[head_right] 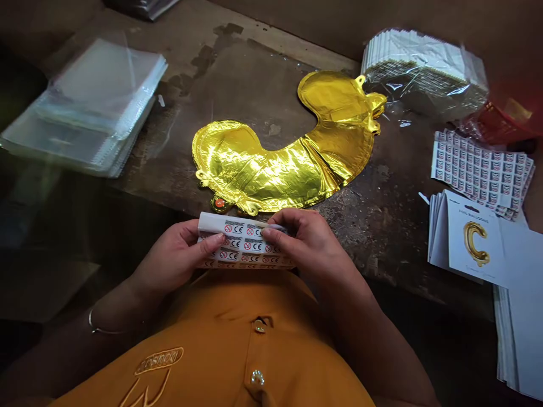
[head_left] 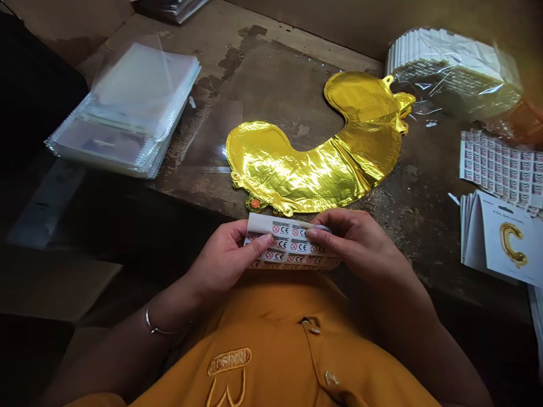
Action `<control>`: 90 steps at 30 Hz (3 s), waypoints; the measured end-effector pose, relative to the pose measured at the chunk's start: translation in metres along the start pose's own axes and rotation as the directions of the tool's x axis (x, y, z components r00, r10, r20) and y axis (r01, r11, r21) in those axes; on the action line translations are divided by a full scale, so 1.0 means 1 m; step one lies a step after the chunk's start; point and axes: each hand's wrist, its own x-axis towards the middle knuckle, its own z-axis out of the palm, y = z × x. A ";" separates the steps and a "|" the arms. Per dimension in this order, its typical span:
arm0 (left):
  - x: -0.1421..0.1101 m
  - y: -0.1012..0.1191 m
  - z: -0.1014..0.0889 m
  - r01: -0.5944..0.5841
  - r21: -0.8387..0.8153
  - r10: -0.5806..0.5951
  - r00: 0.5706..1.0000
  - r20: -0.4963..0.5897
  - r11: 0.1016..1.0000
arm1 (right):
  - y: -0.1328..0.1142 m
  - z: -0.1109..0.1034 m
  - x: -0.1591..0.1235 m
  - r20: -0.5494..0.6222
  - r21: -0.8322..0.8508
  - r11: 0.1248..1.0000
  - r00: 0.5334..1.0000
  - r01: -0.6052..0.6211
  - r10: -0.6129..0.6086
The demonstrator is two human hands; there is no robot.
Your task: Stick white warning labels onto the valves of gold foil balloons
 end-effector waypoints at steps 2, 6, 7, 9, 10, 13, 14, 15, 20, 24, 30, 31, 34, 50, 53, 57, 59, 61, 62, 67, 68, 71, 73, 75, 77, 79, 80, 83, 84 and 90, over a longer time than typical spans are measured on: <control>0.000 -0.002 0.001 -0.015 0.038 0.016 1.000 -0.027 0.999 | 0.000 0.004 -0.004 -0.210 -0.292 0.949 0.961 0.117 -0.183; 0.000 -0.006 0.003 -0.042 0.108 0.050 0.996 -0.077 0.993 | -0.007 0.021 -0.015 -0.270 -0.714 0.618 0.685 0.329 -0.677; 0.001 -0.007 0.003 -0.047 0.121 0.058 0.994 -0.088 0.991 | -0.010 0.026 -0.017 -0.196 -0.722 0.567 0.669 0.397 -0.717; 0.001 -0.007 0.004 -0.060 0.146 0.076 0.991 -0.107 0.988 | -0.013 0.034 -0.017 -0.092 -0.697 0.530 0.673 0.482 -0.734; 0.000 -0.007 0.004 -0.074 0.152 0.092 0.990 -0.110 0.986 | -0.014 0.037 -0.016 -0.075 -0.691 0.534 0.686 0.487 -0.723; -0.003 -0.005 0.005 -0.113 0.125 0.121 0.991 -0.058 0.986 | -0.011 0.041 -0.011 -0.082 -0.695 0.559 0.722 0.452 -0.687; -0.004 -0.004 0.005 -0.120 0.108 0.125 0.991 -0.037 0.987 | -0.010 0.041 -0.010 -0.083 -0.696 0.564 0.730 0.445 -0.679; -0.005 -0.004 0.006 -0.123 0.100 0.126 0.992 -0.025 0.987 | -0.008 0.041 -0.010 -0.083 -0.697 0.565 0.734 0.442 -0.675; -0.007 -0.002 0.006 -0.126 0.250 0.143 0.988 -0.051 0.960 | -0.009 0.038 -0.009 -0.043 -0.709 0.554 0.757 0.437 -0.652; -0.008 0.000 0.004 -0.188 0.512 0.235 0.972 -0.029 0.838 | -0.015 0.036 -0.008 0.004 -0.739 0.516 0.769 0.433 -0.639; -0.007 0.004 0.002 -0.310 0.704 0.356 0.930 0.087 0.639 | -0.020 0.037 -0.008 0.062 -0.771 0.457 0.767 0.443 -0.639; -0.007 0.004 0.002 -0.319 0.718 0.365 0.926 0.097 0.619 | -0.019 0.038 -0.008 0.063 -0.775 0.451 0.764 0.443 -0.642; -0.007 0.003 0.003 -0.317 0.745 0.368 0.924 0.103 0.587 | -0.018 0.040 -0.008 0.069 -0.775 0.448 0.765 0.445 -0.640; -0.001 -0.009 0.012 -0.211 0.221 0.229 0.972 -0.059 0.952 | -0.005 0.034 -0.005 -0.225 -0.056 0.987 0.961 0.154 -0.162; 0.001 -0.008 0.011 -0.228 0.437 0.280 0.958 -0.058 0.870 | -0.004 0.032 -0.006 -0.340 -0.308 0.905 0.855 0.293 -0.392; 0.000 -0.004 0.011 -0.215 0.536 0.269 0.963 -0.024 0.817 | 0.002 0.037 -0.010 -0.198 -0.785 0.451 0.518 0.424 -0.832; -0.001 -0.002 0.011 -0.229 0.473 0.259 0.966 0.001 0.851 | 0.005 0.043 -0.013 -0.055 -0.835 0.295 0.463 0.465 -0.884; -0.002 -0.002 0.010 -0.225 0.428 0.248 0.969 0.002 0.875 | 0.006 0.045 -0.016 0.019 -0.822 0.264 0.488 0.504 -0.873; -0.002 -0.002 0.010 -0.211 0.423 0.236 0.972 -0.007 0.881 | 0.005 0.044 -0.018 0.028 -0.804 0.288 0.517 0.519 -0.855; -0.001 -0.003 0.005 -0.195 0.497 0.240 0.970 -0.029 0.846 | -0.008 0.021 -0.016 -0.079 -0.636 0.595 0.725 0.492 -0.684; -0.002 -0.003 0.005 -0.222 0.516 0.267 0.964 -0.013 0.827 | -0.012 0.016 -0.013 -0.060 -0.605 0.637 0.770 0.478 -0.635; -0.002 -0.005 0.004 -0.327 0.565 0.360 0.931 0.056 0.758 | -0.020 0.007 -0.002 0.093 -0.535 0.693 0.849 0.483 -0.520; -0.002 -0.007 0.004 -0.370 0.590 0.398 0.913 0.089 0.718 | -0.023 0.007 0.003 0.174 -0.505 0.706 0.860 0.496 -0.480; -0.001 -0.007 0.003 -0.389 0.611 0.413 0.904 0.109 0.690 | -0.025 0.009 0.007 0.206 -0.490 0.721 0.868 0.490 -0.451; 0.000 -0.008 0.002 -0.405 0.633 0.423 0.896 0.133 0.659 | -0.027 0.011 0.008 0.219 -0.477 0.737 0.877 0.479 -0.428; 0.000 -0.008 0.001 -0.426 0.650 0.436 0.886 0.158 0.630 | -0.028 0.012 0.008 0.227 -0.471 0.747 0.883 0.468 -0.411; 0.001 -0.008 0.000 -0.436 0.653 0.442 0.881 0.168 0.619 | -0.029 0.013 0.008 0.232 -0.472 0.748 0.885 0.466 -0.405; 0.001 -0.011 -0.001 -0.442 0.655 0.442 0.879 0.180 0.612 | -0.031 0.015 0.007 0.257 -0.481 0.736 0.879 0.477 -0.401; 0.001 -0.012 -0.002 -0.436 0.657 0.438 0.881 0.175 0.615 | -0.032 0.014 0.007 0.255 -0.484 0.728 0.874 0.485 -0.413; -0.002 -0.010 -0.017 -0.265 0.749 0.402 0.916 -0.001 0.607 | -0.031 0.003 0.024 -0.122 -0.448 0.814 0.876 0.370 -0.466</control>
